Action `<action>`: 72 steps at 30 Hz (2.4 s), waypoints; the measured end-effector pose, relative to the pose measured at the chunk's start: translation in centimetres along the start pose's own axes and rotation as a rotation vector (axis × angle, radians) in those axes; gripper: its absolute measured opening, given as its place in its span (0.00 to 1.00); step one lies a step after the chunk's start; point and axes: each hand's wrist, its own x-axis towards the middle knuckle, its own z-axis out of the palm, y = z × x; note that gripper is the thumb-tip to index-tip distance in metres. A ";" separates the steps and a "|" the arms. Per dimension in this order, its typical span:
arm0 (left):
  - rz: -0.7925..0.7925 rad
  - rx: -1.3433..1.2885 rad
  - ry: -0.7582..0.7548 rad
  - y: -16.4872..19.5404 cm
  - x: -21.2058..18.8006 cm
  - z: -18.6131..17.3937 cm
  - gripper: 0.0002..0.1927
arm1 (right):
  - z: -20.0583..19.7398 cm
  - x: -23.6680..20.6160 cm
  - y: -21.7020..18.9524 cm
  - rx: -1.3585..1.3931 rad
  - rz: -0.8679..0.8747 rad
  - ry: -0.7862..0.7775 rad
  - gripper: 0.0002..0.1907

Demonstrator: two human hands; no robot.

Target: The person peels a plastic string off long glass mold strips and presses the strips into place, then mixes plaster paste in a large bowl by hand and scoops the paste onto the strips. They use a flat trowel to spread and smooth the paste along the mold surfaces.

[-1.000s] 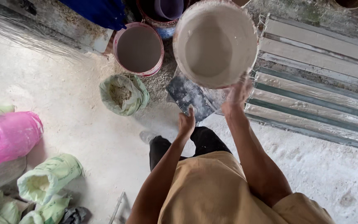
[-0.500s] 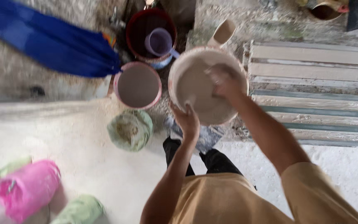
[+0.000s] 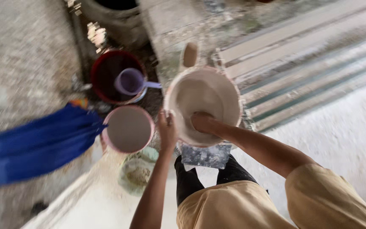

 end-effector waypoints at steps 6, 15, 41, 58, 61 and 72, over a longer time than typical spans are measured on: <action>-0.221 -0.020 -0.244 3.7 1.4 -2.0 0.20 | -1.4 -3.2 3.2 0.245 0.337 0.228 0.09; 0.038 0.194 -0.113 5.1 0.2 -3.4 0.22 | -1.4 -3.0 -3.3 0.178 0.192 0.388 0.08; -0.156 -0.241 -0.127 13.4 -3.2 -2.8 0.27 | -2.6 -9.2 0.9 0.342 0.264 -0.001 0.10; 0.068 -0.094 -0.115 10.0 -2.3 -2.5 0.21 | -2.7 -9.0 0.3 0.380 0.264 0.084 0.11; 0.012 -0.043 -0.066 9.1 -2.1 -1.9 0.21 | -3.3 -7.7 2.5 0.378 0.386 0.201 0.11; -0.085 -0.040 -0.041 5.9 -0.5 -0.2 0.25 | -0.3 -4.7 -0.6 0.442 0.158 0.272 0.12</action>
